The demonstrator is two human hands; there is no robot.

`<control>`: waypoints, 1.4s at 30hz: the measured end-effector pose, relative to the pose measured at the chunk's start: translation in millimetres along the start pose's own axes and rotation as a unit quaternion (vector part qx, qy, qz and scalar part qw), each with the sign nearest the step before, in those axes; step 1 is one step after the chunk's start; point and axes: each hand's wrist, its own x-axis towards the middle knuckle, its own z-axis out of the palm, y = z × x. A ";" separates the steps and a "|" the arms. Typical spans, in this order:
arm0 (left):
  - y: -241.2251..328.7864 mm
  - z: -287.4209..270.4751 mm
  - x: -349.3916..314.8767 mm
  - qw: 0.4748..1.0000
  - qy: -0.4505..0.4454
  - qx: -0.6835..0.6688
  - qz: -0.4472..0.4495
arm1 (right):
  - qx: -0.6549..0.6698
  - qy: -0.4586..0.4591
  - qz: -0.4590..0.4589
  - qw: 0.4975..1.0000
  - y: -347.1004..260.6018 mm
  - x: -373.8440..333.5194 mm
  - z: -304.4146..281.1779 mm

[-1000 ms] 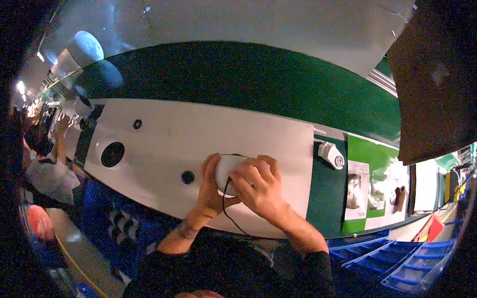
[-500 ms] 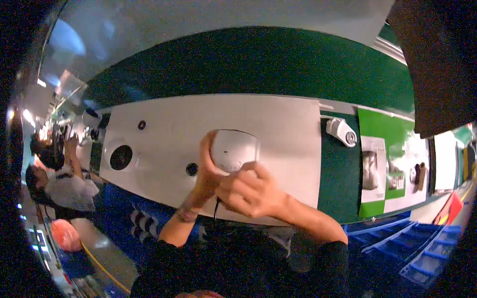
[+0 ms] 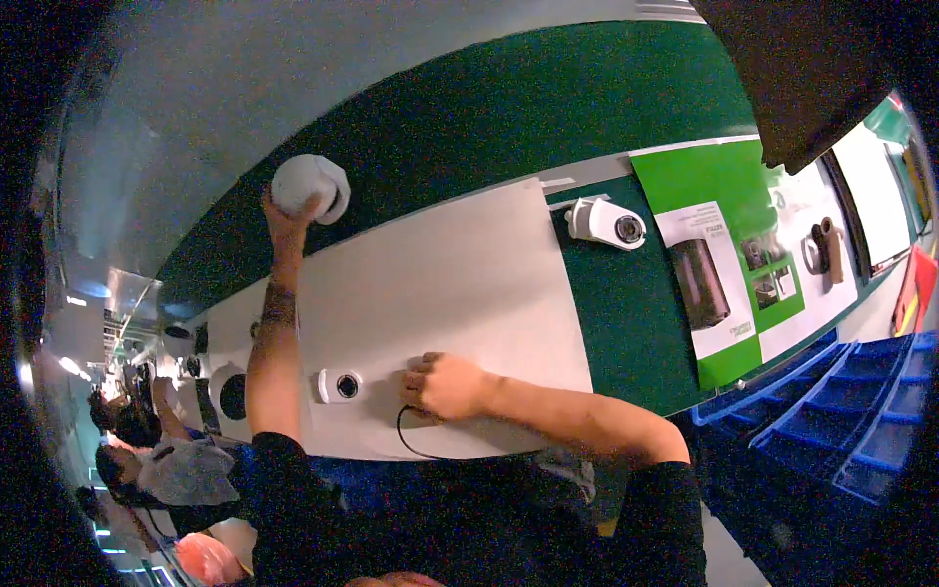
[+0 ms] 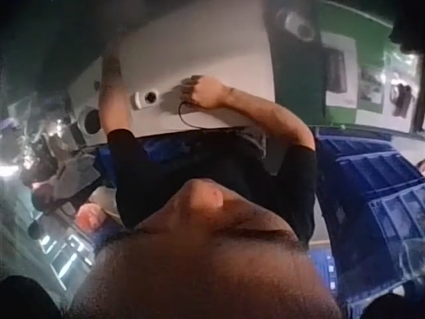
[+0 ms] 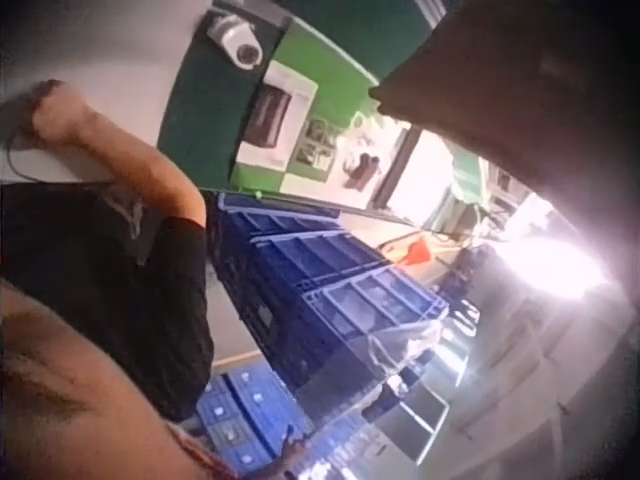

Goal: Testing the light projection quality and electronic functionality of dome-shaped projector units on an assembly line.

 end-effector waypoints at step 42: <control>5.6 -268.4 -219.1 0.894 0.383 0.233 0.004 | 0.163 -0.063 0.160 0.971 -2.2 18.7 -14.4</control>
